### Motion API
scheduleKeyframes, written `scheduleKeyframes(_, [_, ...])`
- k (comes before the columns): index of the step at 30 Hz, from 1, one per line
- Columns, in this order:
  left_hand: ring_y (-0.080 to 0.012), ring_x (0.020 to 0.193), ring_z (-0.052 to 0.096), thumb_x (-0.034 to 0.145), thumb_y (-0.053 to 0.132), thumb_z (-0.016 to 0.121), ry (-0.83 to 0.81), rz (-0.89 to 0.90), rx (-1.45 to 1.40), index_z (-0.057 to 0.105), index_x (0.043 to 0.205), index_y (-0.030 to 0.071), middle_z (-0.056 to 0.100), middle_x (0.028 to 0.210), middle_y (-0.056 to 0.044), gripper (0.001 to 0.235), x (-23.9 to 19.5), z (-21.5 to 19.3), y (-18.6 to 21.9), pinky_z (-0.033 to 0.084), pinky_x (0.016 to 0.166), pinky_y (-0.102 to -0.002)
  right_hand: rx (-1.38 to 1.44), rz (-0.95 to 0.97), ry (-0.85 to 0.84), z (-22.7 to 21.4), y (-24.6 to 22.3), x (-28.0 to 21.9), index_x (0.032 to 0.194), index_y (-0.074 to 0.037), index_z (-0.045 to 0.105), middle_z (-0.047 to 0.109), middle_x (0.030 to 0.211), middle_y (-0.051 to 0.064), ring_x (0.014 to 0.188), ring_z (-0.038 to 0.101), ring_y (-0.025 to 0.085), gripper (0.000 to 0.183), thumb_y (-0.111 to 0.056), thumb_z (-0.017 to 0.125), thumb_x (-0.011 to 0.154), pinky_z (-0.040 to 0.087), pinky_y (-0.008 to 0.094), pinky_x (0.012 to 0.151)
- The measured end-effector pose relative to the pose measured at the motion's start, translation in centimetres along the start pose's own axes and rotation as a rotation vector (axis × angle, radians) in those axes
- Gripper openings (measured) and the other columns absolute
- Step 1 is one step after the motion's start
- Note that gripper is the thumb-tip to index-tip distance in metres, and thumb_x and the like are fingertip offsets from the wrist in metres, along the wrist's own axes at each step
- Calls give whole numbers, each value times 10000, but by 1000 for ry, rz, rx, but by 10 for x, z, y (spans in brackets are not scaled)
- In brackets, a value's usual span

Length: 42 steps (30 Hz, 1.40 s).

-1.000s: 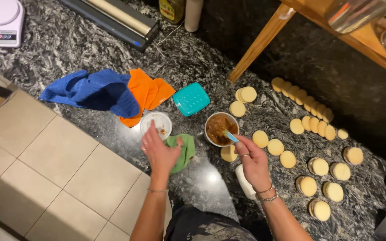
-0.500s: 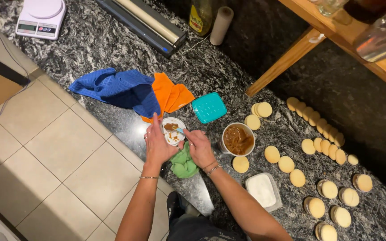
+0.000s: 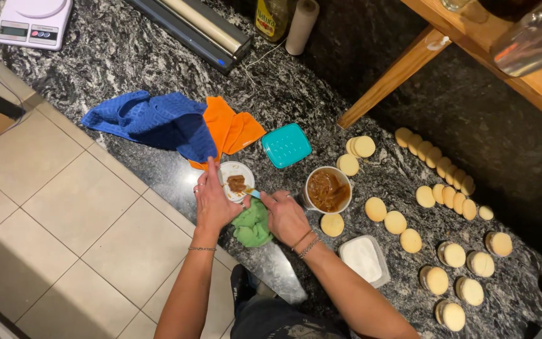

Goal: The person spreads a brown paste onto round cookies using a small blue spatula, then places another cookie on top to form a sandwich. They repeat this process for several cookies, arranging the finished sandwiches on the countertop.

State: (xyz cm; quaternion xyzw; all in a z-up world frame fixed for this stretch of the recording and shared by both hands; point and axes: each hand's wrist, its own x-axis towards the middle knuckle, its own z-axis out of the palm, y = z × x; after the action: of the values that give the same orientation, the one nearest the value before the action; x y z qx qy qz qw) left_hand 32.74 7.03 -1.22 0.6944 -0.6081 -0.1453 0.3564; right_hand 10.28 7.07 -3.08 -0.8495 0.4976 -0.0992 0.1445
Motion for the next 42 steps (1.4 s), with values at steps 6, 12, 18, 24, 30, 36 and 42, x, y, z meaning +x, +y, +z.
scheduleKeyframes(6, [-441,1321,502,475,450,920,4,26,-8,199,1626,1,563,1463,-207,1431,-1,-5,1,396,998,-604,56,-17,177,-68,-38,-14,1252,-155,678,619,898,95,898,649,366,399,-125,530,882,574,462,783])
scheduleKeyframes(12, [-449,1344,476,495,528,916,126,113,2,319,1621,29,528,1460,-234,1368,-11,-37,37,393,1035,-577,153,115,435,-158,-2,-63,1226,-186,724,729,939,80,870,704,346,348,-146,575,914,576,450,784])
scheduleKeyframes(18, [-497,1281,516,543,386,968,-78,154,-396,433,1526,-3,568,1357,-282,1185,-50,-1,146,395,1078,-625,158,261,360,-179,70,-86,1219,-172,735,717,895,97,904,707,334,307,-107,588,957,575,442,835])
scheduleKeyframes(24, [-451,1254,579,478,113,855,-27,-34,-576,424,1517,20,591,1330,-245,1128,-50,103,170,451,1082,-544,390,310,234,-168,70,-68,1239,-138,738,766,1014,178,1008,707,403,329,-124,591,945,573,498,869])
scheduleKeyframes(30, [-462,1154,631,564,160,894,102,36,-537,516,1419,19,630,1214,-225,946,-48,109,175,511,1010,-571,601,474,139,-177,50,-66,1246,-98,740,780,1011,192,1003,724,356,324,-127,563,976,551,482,916])
scheduleKeyframes(36, [-447,1182,617,538,305,915,152,64,-467,457,1484,9,598,1287,-229,1092,-58,125,171,496,1032,-564,775,583,171,-146,53,-68,1227,-99,755,781,1021,156,1028,707,253,310,-151,571,983,535,450,956])
scheduleKeyframes(42, [-425,1219,600,602,387,925,83,2,-449,432,1495,70,584,1318,-170,1068,-58,122,172,491,996,-619,1270,808,273,-151,40,-73,1153,-32,761,457,546,-28,463,309,-5,296,-73,523,984,260,119,406])
